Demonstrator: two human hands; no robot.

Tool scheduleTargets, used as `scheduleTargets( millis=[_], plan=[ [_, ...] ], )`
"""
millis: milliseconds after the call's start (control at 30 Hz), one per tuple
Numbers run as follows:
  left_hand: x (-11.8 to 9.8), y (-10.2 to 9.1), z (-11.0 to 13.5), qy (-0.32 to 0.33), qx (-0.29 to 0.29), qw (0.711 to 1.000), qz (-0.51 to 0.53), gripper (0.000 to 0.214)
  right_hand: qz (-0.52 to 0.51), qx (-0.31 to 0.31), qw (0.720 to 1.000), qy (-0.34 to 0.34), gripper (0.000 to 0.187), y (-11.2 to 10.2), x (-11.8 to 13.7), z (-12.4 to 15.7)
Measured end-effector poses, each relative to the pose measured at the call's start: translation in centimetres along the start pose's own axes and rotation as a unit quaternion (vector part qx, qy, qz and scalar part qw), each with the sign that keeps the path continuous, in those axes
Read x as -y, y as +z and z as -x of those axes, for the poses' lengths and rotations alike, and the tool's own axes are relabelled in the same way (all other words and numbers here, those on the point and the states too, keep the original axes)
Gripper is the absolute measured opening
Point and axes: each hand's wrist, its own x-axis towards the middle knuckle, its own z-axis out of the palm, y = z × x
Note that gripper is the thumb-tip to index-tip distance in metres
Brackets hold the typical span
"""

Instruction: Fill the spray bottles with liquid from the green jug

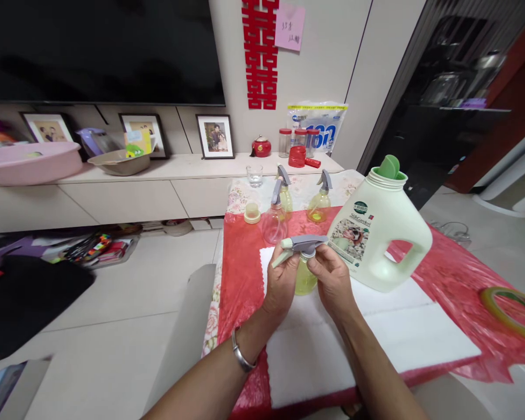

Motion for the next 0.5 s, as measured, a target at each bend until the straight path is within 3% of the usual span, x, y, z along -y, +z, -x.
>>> scheduleTargets(
  millis=[200,333,500],
  plan=[
    [0.6,-0.2,0.1,0.01,0.056,0.998,0.036,0.03,0.013,0.005,1.0,-0.007,0.034,0.0,0.1,0.0],
    [1.4,-0.3,0.0,0.009,0.056,0.997,0.05,0.032,0.03,0.0,1.0,-0.005,0.027,-0.3,0.0,-0.1],
    [0.9,-0.1,-0.1,-0.018,0.057,0.997,0.045,0.031,0.04,-0.004,0.999,-0.005,0.027,-0.3,0.1,-0.1]
  ],
)
